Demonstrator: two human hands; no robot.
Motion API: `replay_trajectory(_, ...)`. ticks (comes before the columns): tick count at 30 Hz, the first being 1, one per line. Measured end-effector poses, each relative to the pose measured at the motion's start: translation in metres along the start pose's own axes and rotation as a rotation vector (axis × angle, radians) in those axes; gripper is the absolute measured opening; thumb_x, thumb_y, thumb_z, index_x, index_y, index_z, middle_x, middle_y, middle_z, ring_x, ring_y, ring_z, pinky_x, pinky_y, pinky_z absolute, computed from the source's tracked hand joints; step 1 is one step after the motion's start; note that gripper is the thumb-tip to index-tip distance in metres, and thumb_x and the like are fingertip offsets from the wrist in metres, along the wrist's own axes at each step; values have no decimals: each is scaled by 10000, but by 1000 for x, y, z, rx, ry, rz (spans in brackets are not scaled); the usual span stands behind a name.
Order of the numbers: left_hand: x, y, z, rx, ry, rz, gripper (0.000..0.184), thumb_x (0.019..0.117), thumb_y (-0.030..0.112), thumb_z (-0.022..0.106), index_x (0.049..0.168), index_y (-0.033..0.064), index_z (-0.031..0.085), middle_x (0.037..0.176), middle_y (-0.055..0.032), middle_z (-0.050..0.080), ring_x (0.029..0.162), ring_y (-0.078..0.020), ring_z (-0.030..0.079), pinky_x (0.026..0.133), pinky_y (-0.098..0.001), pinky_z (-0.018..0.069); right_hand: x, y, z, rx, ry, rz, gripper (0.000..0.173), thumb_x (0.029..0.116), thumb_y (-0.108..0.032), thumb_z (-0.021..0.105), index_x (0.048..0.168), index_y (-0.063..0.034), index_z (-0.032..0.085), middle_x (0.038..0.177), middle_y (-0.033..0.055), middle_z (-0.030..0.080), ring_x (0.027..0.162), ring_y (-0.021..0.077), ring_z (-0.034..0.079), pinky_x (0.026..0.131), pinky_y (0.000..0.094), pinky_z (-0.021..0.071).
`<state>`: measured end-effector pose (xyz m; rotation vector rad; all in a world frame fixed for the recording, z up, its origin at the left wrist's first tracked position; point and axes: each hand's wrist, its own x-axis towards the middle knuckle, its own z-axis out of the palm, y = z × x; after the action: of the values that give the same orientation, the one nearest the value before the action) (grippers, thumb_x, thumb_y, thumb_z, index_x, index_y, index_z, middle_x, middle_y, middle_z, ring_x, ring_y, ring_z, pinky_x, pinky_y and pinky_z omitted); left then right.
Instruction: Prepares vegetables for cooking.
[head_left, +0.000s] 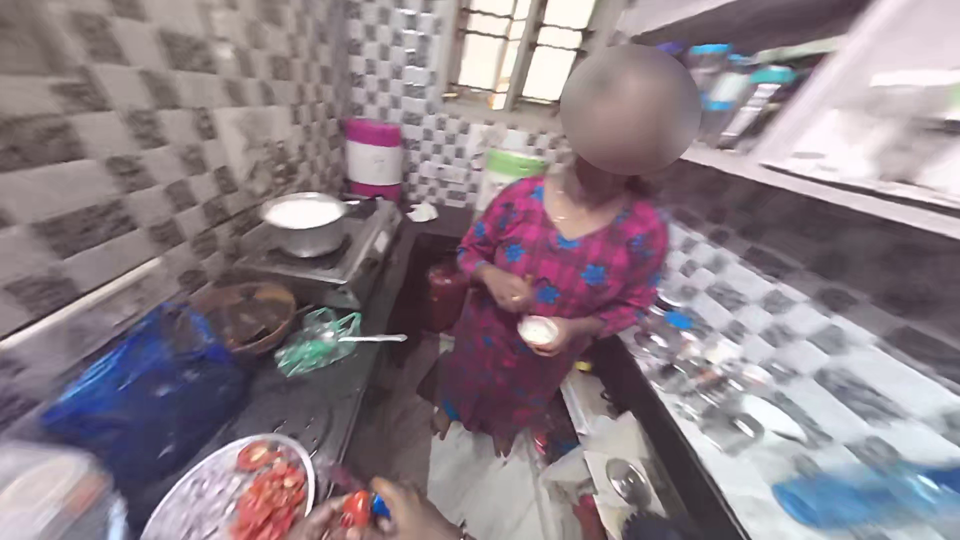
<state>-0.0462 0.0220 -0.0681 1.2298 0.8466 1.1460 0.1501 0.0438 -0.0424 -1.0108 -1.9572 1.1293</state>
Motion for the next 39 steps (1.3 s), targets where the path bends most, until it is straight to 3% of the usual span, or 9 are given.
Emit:
replay_trajectory(5,-10,15,-8,-15,182,56,288,853,-4,638,1139,-1,677,946,77,728,840,22,672,787,-201,575,40,5,12,15,-139,-131,421,925,-298,694,1127,70,662,899,119,725,793,130,701,747,333,595)
replay_trajectory(9,-22,19,-23,-137,330,31,286,845,-34,619,1129,-27,652,904,66,701,800,17,648,753,-200,555,77,2,33,46,-334,-176,346,935,-256,642,1067,62,676,806,23,700,706,0,648,686,217,569)
replay_trajectory(12,-30,15,-28,-272,422,85,258,863,-7,575,1109,13,649,853,94,702,745,23,643,705,-185,544,96,-4,48,-2,-447,-188,279,921,-196,618,983,72,665,733,-3,654,655,-42,593,642,170,522)
replay_trajectory(15,-37,5,-35,-337,497,108,273,865,-1,573,1129,4,645,886,74,711,763,13,651,727,-191,549,112,2,62,-44,-554,-188,295,926,-228,604,930,62,661,699,-14,622,628,-33,565,614,192,508)
replay_trajectory(19,-46,1,-36,-371,607,98,203,888,-6,550,1054,43,657,854,88,694,721,27,625,679,-172,527,124,1,76,-80,-674,-183,317,940,-268,557,822,18,626,646,-42,549,590,-33,510,578,196,461)
replay_trajectory(25,-46,-1,-38,-366,759,74,160,908,13,530,1021,51,636,809,91,664,695,29,610,641,-173,515,142,4,89,-148,-767,-279,420,1007,-269,443,753,16,618,610,-8,513,576,28,500,567,247,449)
replay_trajectory(30,-47,0,-35,-385,830,96,186,922,3,513,1069,52,617,852,86,688,768,-1,649,732,-214,554,154,1,91,-148,-830,-357,398,1030,-279,503,892,48,684,699,86,630,652,141,620,631,359,540)
replay_trajectory(34,-43,2,-37,-394,824,144,216,930,46,541,1057,130,694,887,104,727,766,15,661,711,-188,557,166,-2,86,-175,-896,-216,425,1030,-353,534,999,46,675,784,116,650,716,188,634,695,403,544)
replay_trajectory(39,-50,-2,-37,-413,810,196,181,894,89,685,1020,204,748,928,93,741,799,9,676,732,-177,564,168,2,93,-124,-975,-207,469,1051,-369,469,875,32,635,696,71,574,654,159,570,635,377,490)
